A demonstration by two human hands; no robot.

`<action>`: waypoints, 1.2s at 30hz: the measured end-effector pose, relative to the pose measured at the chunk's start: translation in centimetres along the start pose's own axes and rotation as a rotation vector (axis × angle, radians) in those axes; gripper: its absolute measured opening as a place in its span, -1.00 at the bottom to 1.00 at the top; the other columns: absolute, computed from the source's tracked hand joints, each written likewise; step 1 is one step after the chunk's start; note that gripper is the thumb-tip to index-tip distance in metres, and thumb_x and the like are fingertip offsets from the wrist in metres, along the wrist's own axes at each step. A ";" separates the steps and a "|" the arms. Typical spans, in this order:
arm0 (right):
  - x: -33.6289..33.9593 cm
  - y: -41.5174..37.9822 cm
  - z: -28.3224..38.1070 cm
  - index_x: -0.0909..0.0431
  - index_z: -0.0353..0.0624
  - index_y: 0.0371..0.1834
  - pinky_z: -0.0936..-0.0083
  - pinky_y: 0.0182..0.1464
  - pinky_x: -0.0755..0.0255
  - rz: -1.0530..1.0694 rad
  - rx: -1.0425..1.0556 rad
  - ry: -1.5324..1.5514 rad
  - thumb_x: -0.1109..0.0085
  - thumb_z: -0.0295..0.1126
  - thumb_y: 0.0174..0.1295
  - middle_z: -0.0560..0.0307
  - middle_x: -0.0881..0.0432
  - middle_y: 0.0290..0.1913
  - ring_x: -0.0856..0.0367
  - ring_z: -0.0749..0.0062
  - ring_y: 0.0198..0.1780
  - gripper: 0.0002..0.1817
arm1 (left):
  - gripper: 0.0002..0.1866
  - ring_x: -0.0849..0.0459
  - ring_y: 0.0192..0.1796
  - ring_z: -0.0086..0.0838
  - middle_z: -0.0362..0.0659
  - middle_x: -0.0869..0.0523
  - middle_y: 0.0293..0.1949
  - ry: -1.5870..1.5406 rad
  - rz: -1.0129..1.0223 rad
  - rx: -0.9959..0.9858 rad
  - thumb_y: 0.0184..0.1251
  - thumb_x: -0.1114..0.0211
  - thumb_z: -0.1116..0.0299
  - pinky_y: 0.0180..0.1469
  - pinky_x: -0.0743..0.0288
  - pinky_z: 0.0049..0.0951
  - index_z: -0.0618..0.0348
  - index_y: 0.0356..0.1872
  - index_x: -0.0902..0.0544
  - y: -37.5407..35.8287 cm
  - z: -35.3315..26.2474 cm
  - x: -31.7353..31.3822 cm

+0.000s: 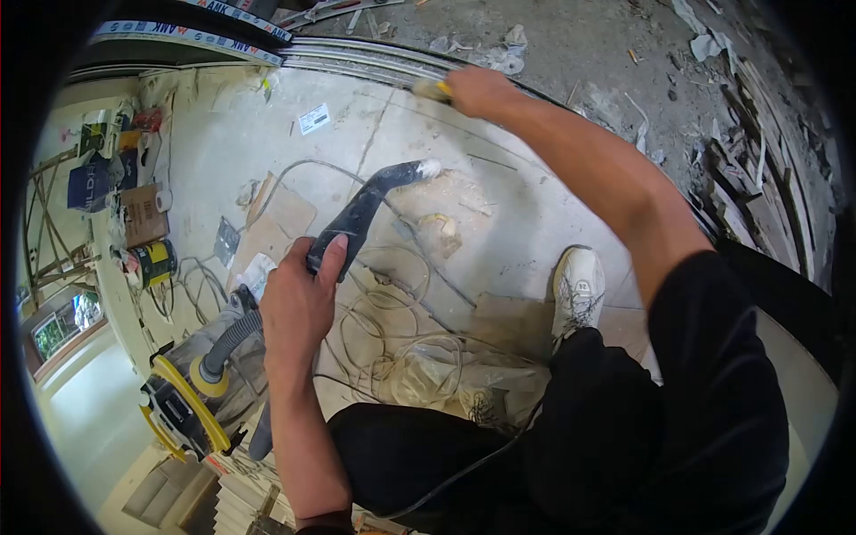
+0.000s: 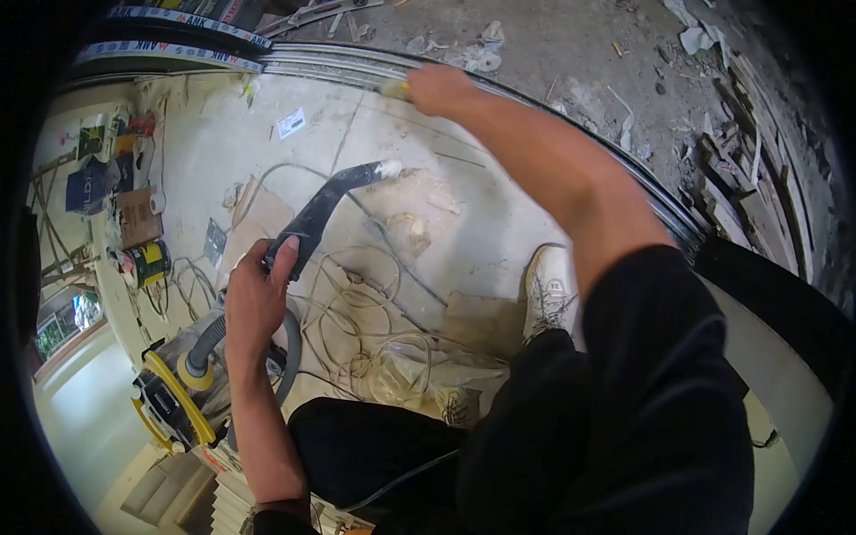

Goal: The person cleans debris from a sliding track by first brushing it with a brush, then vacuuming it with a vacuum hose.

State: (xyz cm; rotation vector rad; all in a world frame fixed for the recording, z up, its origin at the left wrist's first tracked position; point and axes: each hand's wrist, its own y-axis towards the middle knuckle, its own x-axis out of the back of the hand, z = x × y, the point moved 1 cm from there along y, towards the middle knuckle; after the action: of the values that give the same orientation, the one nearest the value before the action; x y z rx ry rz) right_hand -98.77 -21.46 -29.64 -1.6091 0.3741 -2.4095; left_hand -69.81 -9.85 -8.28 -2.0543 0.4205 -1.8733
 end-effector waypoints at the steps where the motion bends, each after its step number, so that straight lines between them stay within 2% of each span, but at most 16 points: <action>1: 0.3 -3.2 -1.8 -0.73 -0.18 -0.15 0.09 0.00 -0.63 0.054 0.005 -0.062 -0.08 -0.38 0.29 -0.17 -0.77 -0.10 -0.76 -0.06 -0.03 -0.76 | -0.32 -0.74 -0.09 0.17 0.25 -0.76 -0.31 -0.015 -0.002 -0.017 0.47 -0.15 -0.23 -0.03 -0.56 -0.06 0.33 0.07 -0.67 0.2 0.4 -0.2; 2: -0.2 -6.5 -4.2 -0.69 -0.16 -0.05 0.06 -0.06 -0.63 0.050 0.074 -0.134 -0.07 -0.39 0.31 -0.17 -0.76 -0.14 -0.76 -0.04 -0.08 -0.75 | -0.31 -0.74 -0.09 0.18 0.26 -0.76 -0.31 -0.030 -0.001 -0.036 0.47 -0.14 -0.24 -0.04 -0.56 -0.06 0.33 0.07 -0.67 0.3 0.7 -0.5; 5: -2.4 -17.3 -12.1 -0.49 -0.06 0.32 0.08 -0.28 -0.61 0.084 -0.088 -0.202 0.04 -0.40 0.42 -0.12 -0.69 -0.34 -0.73 -0.07 -0.30 -0.59 | -0.31 -0.74 -0.10 0.18 0.26 -0.76 -0.31 -0.043 0.032 0.005 0.47 -0.15 -0.24 -0.06 -0.56 -0.06 0.33 0.06 -0.67 0.8 0.8 -0.9; 8: -3.9 -24.3 -14.8 -0.42 -0.03 0.39 0.05 -0.29 -0.58 0.130 -0.211 -0.175 0.05 -0.38 0.45 -0.16 -0.69 -0.31 -0.72 -0.08 -0.32 -0.56 | -0.32 -0.74 -0.14 0.15 0.26 -0.75 -0.30 -0.079 -0.030 -0.028 0.47 -0.16 -0.22 -0.09 -0.56 -0.09 0.35 0.05 -0.67 0.7 0.4 -1.4; 9: -5.4 -24.6 -15.2 -0.41 -0.02 0.40 0.03 -0.28 -0.57 -0.003 -0.199 -0.113 0.04 -0.37 0.45 -0.18 -0.68 -0.30 -0.72 -0.09 -0.31 -0.55 | -0.32 -0.75 -0.15 0.13 0.26 -0.75 -0.31 -0.083 -0.098 -0.040 0.47 -0.17 -0.21 -0.10 -0.55 -0.10 0.36 0.05 -0.66 1.0 0.2 -1.6; 12: -6.9 -19.5 -12.2 -0.39 -0.04 0.41 -0.01 -0.25 -0.56 -0.212 -0.268 0.018 0.08 -0.32 0.49 -0.23 -0.67 -0.28 -0.71 -0.11 -0.27 -0.56 | -0.32 -0.75 -0.16 0.11 0.25 -0.75 -0.31 -0.145 -0.059 -0.010 0.48 -0.16 -0.21 -0.10 -0.55 -0.11 0.38 0.05 -0.65 2.2 -0.4 -2.1; 14: -6.8 -12.4 -8.4 -0.41 -0.09 0.36 0.01 -0.23 -0.57 -0.127 -0.230 0.105 0.24 -0.27 0.54 -0.21 -0.68 -0.27 -0.70 -0.12 -0.26 -0.58 | -0.32 -0.75 -0.15 0.11 0.26 -0.75 -0.30 -0.142 -0.042 0.008 0.48 -0.16 -0.21 -0.09 -0.55 -0.11 0.38 0.06 -0.65 2.4 -1.2 -1.7; 16: -4.7 -6.0 -4.1 -0.57 -0.22 0.11 0.01 -0.08 -0.61 -0.131 -0.082 0.139 0.15 -0.34 0.46 -0.21 -0.73 -0.18 -0.74 -0.11 -0.12 -0.66 | -0.32 -0.76 -0.15 0.10 0.26 -0.75 -0.30 -0.152 -0.031 0.024 0.48 -0.16 -0.20 -0.09 -0.55 -0.11 0.38 0.07 -0.65 2.4 -1.9 -1.6; 18: -2.5 -1.1 -0.7 -0.69 -0.22 0.02 0.08 0.07 -0.61 -0.056 -0.096 0.165 0.05 -0.35 0.38 -0.21 -0.73 0.01 -0.73 -0.06 0.04 -0.66 | -0.32 -0.76 -0.14 0.10 0.27 -0.75 -0.30 -0.116 -0.046 0.004 0.47 -0.17 -0.21 -0.08 -0.55 -0.11 0.37 0.08 -0.64 2.1 -2.3 -1.5; 21: -2.1 3.3 0.8 -0.73 -0.20 -0.03 0.11 0.10 -0.60 -0.078 -0.045 0.088 0.04 -0.34 0.36 -0.22 -0.72 0.06 -0.73 -0.06 0.07 -0.66 | -0.32 -0.76 -0.14 0.11 0.26 -0.75 -0.30 -0.052 -0.105 0.018 0.47 -0.17 -0.21 -0.08 -0.56 -0.11 0.35 0.08 -0.65 1.5 -2.2 -1.6; 24: -2.3 0.1 -1.7 -0.72 -0.20 -0.05 0.05 0.04 -0.62 -0.017 0.008 0.033 0.05 -0.33 0.36 -0.23 -0.74 0.00 -0.75 -0.09 -0.02 -0.66 | -0.34 -0.76 -0.20 0.09 0.21 -0.74 -0.37 -0.085 -0.120 0.021 0.47 -0.18 -0.19 -0.11 -0.55 -0.11 0.34 0.08 -0.66 1.0 -1.2 -1.1; 26: -2.1 -5.8 -4.5 -0.63 -0.21 0.07 0.00 -0.04 -0.61 -0.012 -0.030 -0.018 0.04 -0.34 0.37 -0.25 -0.74 -0.11 -0.75 -0.13 -0.07 -0.66 | -0.35 -0.76 -0.24 0.07 0.19 -0.74 -0.41 -0.112 -0.114 0.037 0.47 -0.18 -0.18 -0.13 -0.55 -0.12 0.34 0.08 -0.65 0.2 -0.3 -0.3; 28: -3.1 -12.2 -8.7 -0.42 -0.20 0.38 -0.06 -0.13 -0.56 -0.079 -0.085 -0.030 0.04 -0.45 0.36 -0.26 -0.70 -0.23 -0.71 -0.19 -0.22 -0.50 | -0.36 -0.75 -0.29 0.06 0.16 -0.73 -0.45 -0.146 -0.108 0.042 0.48 -0.19 -0.17 -0.16 -0.55 -0.13 0.34 0.09 -0.65 -0.6 0.3 0.4; 30: -1.7 -18.1 -9.4 -0.37 -0.17 0.44 -0.04 -0.15 -0.55 -0.004 -0.157 -0.053 0.06 -0.49 0.35 -0.28 -0.68 -0.24 -0.71 -0.19 -0.23 -0.46 | -0.37 -0.74 -0.34 0.03 0.13 -0.71 -0.49 -0.126 -0.123 0.105 0.48 -0.19 -0.15 -0.19 -0.54 -0.15 0.33 0.08 -0.65 -1.6 0.8 0.9; 33: -4.6 -18.4 -11.0 -0.34 -0.14 0.47 -0.02 -0.18 -0.55 0.000 -0.107 -0.110 0.04 -0.48 0.36 -0.27 -0.67 -0.26 -0.70 -0.18 -0.25 -0.44 | -0.38 -0.74 -0.34 0.05 0.13 -0.71 -0.49 -0.134 -0.146 0.084 0.48 -0.19 -0.15 -0.18 -0.54 -0.14 0.32 0.07 -0.66 -1.9 1.8 0.5; 36: -4.5 -10.7 -6.4 -0.43 -0.21 0.31 -0.02 -0.18 -0.61 0.024 -0.025 -0.028 0.05 -0.47 0.33 -0.24 -0.70 -0.23 -0.74 -0.13 -0.20 -0.55 | -0.39 -0.74 -0.32 0.05 0.14 -0.72 -0.46 -0.119 -0.114 0.105 0.48 -0.19 -0.16 -0.18 -0.54 -0.13 0.31 0.08 -0.66 -1.7 1.1 0.6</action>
State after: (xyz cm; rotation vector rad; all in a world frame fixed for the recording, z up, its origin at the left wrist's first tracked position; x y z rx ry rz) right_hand -103.44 -9.36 -32.40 -1.6375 0.4175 -2.3709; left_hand -68.71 -8.55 -7.05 -2.1450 0.1749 -1.7834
